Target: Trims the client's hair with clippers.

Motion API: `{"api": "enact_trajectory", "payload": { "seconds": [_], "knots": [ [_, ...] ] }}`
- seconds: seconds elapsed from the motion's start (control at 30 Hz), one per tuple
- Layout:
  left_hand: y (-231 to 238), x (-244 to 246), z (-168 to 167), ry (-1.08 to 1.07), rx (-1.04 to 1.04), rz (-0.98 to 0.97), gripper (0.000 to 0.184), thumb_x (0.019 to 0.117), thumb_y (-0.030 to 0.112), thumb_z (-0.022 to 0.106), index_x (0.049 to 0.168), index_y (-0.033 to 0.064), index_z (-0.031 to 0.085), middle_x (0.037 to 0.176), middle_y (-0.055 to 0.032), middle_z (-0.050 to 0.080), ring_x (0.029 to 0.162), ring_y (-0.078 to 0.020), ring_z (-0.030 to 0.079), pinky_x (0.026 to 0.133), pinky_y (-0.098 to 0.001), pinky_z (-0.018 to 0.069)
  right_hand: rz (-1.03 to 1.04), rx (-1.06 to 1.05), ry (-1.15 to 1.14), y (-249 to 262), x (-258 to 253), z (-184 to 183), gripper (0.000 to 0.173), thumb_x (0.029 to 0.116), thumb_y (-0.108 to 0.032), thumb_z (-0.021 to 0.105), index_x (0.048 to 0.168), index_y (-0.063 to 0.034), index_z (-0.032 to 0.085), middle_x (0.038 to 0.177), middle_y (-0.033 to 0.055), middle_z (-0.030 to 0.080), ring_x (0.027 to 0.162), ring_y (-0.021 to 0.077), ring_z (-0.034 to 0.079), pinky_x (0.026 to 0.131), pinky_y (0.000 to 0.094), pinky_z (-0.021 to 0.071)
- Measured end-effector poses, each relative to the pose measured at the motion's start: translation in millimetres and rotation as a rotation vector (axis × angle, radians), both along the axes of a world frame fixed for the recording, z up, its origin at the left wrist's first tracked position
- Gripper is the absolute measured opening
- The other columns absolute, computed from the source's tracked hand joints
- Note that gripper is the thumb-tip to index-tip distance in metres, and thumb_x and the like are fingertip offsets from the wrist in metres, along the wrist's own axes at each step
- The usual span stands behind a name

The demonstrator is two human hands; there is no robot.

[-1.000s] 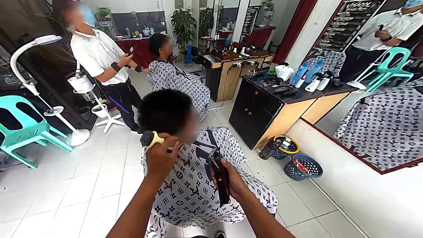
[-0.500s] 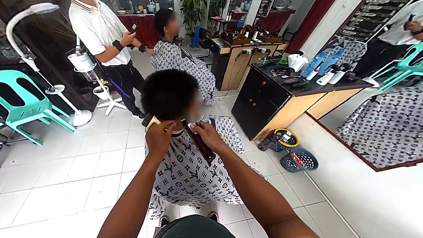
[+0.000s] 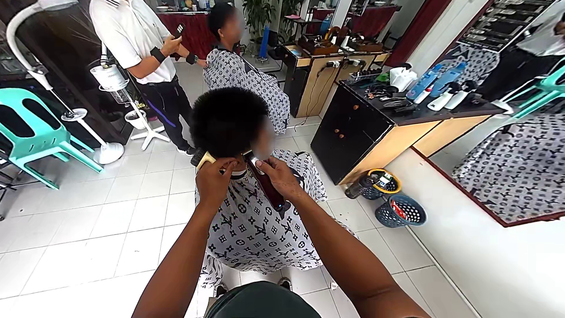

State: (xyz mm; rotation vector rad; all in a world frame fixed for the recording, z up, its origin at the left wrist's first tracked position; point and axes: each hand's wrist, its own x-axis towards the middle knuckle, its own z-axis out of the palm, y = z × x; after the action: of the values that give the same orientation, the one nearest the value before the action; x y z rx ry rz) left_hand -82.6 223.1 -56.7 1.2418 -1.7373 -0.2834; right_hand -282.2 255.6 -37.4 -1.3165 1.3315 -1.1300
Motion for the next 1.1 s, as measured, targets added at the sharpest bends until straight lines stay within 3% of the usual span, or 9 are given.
{"api": "enact_trajectory", "payload": {
  "seconds": [0.47, 0.57, 0.7, 0.83, 0.9, 0.97, 1.0, 1.07, 1.1],
  "knots": [
    [0, 2, 3, -0.021, -0.008, -0.012, 0.016, 0.0958, 0.026, 0.073, 0.102, 0.0135, 0.08, 0.085, -0.0069, 0.074, 0.08, -0.0255, 0.068, 0.076, -0.051, 0.0504, 0.004, 0.011, 0.035, 4, 7, 1, 0.033, 0.1074, -0.033, 0.053, 0.108, -0.0009, 0.061, 0.08, 0.0101, 0.064, 0.067, 0.017, 0.063, 0.067, 0.0338, 0.0555],
    [-1, 3, 4, -0.018, -0.003, -0.027, 0.015, 0.0956, 0.023, 0.073, 0.102, 0.0117, 0.08, 0.086, -0.0077, 0.074, 0.082, -0.0261, 0.068, 0.078, -0.0516, 0.051, 0.018, -0.027, -0.003, 4, 9, -1, 0.034, 0.1083, -0.032, 0.051, 0.112, -0.0002, 0.061, 0.082, 0.0115, 0.066, 0.067, 0.019, 0.067, 0.067, 0.036, 0.0594],
    [-2, 5, 4, -0.02, -0.003, -0.032, 0.014, 0.0949, 0.023, 0.074, 0.102, 0.0118, 0.08, 0.085, -0.0073, 0.074, 0.081, -0.0252, 0.069, 0.077, -0.0512, 0.0514, -0.013, 0.026, 0.051, 4, 11, 1, 0.036, 0.1077, -0.035, 0.052, 0.105, 0.0001, 0.063, 0.079, 0.0107, 0.063, 0.068, 0.0181, 0.064, 0.067, 0.0354, 0.0562],
    [-2, 7, 3, -0.009, 0.002, -0.041, 0.016, 0.0956, 0.023, 0.073, 0.104, 0.0114, 0.08, 0.089, -0.0075, 0.075, 0.084, -0.0251, 0.069, 0.08, -0.0511, 0.0513, 0.048, -0.07, -0.159, 16, 12, -8, 0.034, 0.1098, -0.026, 0.042, 0.12, 0.0011, 0.059, 0.09, 0.0104, 0.067, 0.074, 0.0179, 0.069, 0.071, 0.0354, 0.0616],
    [3, 9, -9, 0.038, -0.151, -0.084, 0.021, 0.097, 0.023, 0.07, 0.106, 0.0061, 0.077, 0.094, -0.0115, 0.075, 0.085, -0.0255, 0.07, 0.077, -0.0482, 0.0551, 0.027, -0.017, -0.231, 35, 3, -17, 0.034, 0.1086, -0.024, 0.041, 0.117, 0.0028, 0.06, 0.088, 0.008, 0.068, 0.07, 0.0161, 0.068, 0.067, 0.0341, 0.0618],
    [14, 6, -22, 0.047, -0.346, -0.229, 0.026, 0.0993, 0.026, 0.064, 0.104, 0.0016, 0.072, 0.096, -0.0156, 0.073, 0.083, -0.0232, 0.069, 0.069, -0.0386, 0.0563, -0.048, 0.004, -0.387, 53, -6, -38, 0.037, 0.1079, -0.026, 0.034, 0.117, 0.0019, 0.057, 0.085, 0.0062, 0.068, 0.068, 0.0151, 0.068, 0.063, 0.0321, 0.0612],
    [24, 2, -19, 0.0, -0.297, -0.367, 0.029, 0.1007, 0.03, 0.061, 0.103, 0.0022, 0.07, 0.096, -0.0146, 0.072, 0.083, -0.0209, 0.069, 0.07, -0.036, 0.057, -0.072, 0.012, -0.51, 62, -9, -50, 0.043, 0.1097, -0.029, 0.027, 0.122, 0.0016, 0.053, 0.087, 0.0075, 0.068, 0.07, 0.0163, 0.068, 0.065, 0.0322, 0.0609],
    [36, -8, 16, -0.132, 0.147, -0.71, 0.033, 0.1024, 0.03, 0.061, 0.11, -0.0004, 0.069, 0.096, -0.011, 0.072, 0.086, -0.0168, 0.069, 0.08, -0.0362, 0.0569, -0.108, 0.083, -0.679, 77, -11, -69, 0.056, 0.1115, -0.042, 0.014, 0.126, -0.001, 0.049, 0.089, 0.0089, 0.066, 0.071, 0.0181, 0.067, 0.064, 0.0326, 0.0599],
    [33, -15, 30, -0.113, 0.34, -0.835, 0.028, 0.1023, 0.027, 0.063, 0.109, 0.0006, 0.069, 0.092, -0.0062, 0.072, 0.079, -0.0099, 0.068, 0.074, -0.0291, 0.0566, -0.143, 0.139, -0.679, 84, -12, -74, 0.063, 0.1109, -0.046, 0.01, 0.124, -0.0014, 0.051, 0.084, 0.0085, 0.065, 0.066, 0.0176, 0.065, 0.06, 0.0315, 0.0582]
  ]
}}
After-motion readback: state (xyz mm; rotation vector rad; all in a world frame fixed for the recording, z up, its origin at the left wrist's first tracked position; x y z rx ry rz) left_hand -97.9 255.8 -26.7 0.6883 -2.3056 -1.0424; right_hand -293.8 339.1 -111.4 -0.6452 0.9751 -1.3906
